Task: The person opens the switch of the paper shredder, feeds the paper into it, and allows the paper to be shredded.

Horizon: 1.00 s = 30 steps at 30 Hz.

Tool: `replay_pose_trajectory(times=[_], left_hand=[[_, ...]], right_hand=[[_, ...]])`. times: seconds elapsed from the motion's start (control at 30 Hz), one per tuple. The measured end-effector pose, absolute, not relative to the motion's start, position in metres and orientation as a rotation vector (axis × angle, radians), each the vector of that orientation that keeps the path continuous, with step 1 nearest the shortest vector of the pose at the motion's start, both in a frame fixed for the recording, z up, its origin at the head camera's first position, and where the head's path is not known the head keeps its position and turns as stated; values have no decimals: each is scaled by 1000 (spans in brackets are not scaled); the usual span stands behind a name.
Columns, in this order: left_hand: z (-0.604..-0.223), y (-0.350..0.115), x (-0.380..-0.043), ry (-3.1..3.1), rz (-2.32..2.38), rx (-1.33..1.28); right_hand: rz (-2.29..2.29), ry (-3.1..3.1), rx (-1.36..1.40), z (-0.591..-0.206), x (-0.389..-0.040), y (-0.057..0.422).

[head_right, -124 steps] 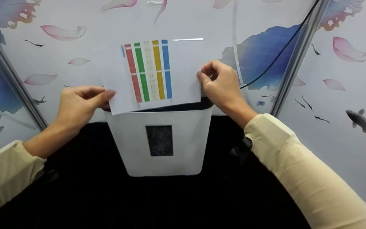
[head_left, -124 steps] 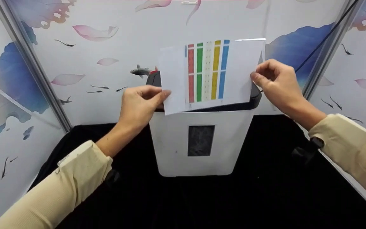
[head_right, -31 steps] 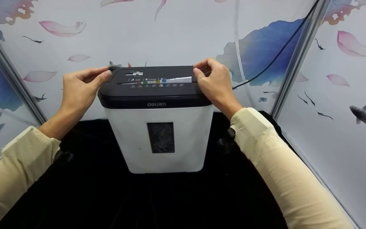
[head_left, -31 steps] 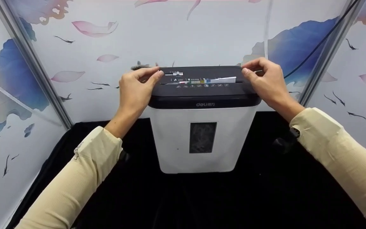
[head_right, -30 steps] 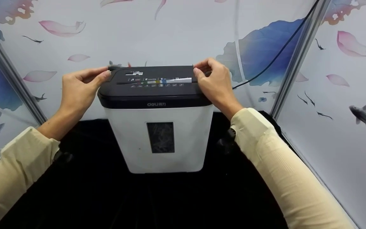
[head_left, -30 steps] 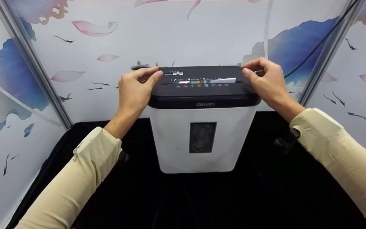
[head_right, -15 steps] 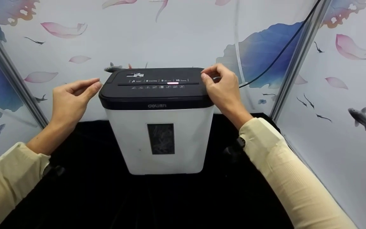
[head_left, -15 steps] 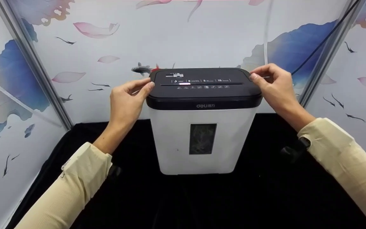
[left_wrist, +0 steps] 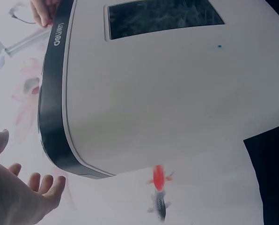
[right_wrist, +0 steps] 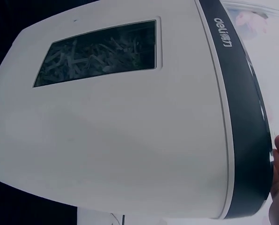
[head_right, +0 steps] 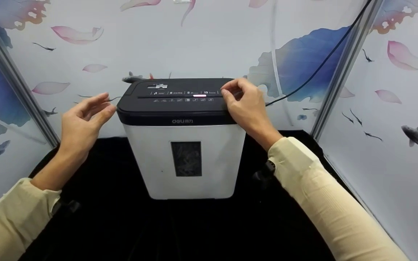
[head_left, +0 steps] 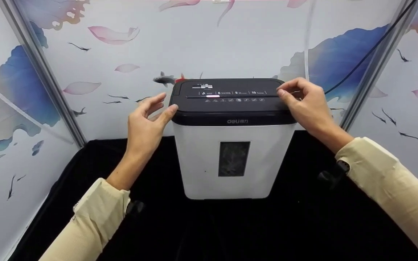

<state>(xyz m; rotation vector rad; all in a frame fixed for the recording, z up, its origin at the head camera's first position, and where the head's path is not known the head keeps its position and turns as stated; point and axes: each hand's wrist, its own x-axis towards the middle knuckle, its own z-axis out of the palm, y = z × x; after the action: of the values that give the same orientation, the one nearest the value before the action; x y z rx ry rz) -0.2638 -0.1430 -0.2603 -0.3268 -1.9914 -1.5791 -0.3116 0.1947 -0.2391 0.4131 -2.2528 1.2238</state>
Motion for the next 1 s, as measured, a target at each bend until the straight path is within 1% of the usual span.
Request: replay_pose_trajectory(times=[0.23,0.5,0.8,1.0], left_hand=[[-251,-136,-240,-2058,-1540,-283],[-276,-141,-258,-2086,-1431,-272],[-291,-138,-261,-2149,-1439,-226],[-298,-134,-268,-2250,-1451,-198]], right_hand=[[1163,-2248,452,-239,-313,186],[1086,-2256,525,-231,-312,171],[936,-2415,643,-215,-319,149],[823,-2591,787,-205,-327,130]])
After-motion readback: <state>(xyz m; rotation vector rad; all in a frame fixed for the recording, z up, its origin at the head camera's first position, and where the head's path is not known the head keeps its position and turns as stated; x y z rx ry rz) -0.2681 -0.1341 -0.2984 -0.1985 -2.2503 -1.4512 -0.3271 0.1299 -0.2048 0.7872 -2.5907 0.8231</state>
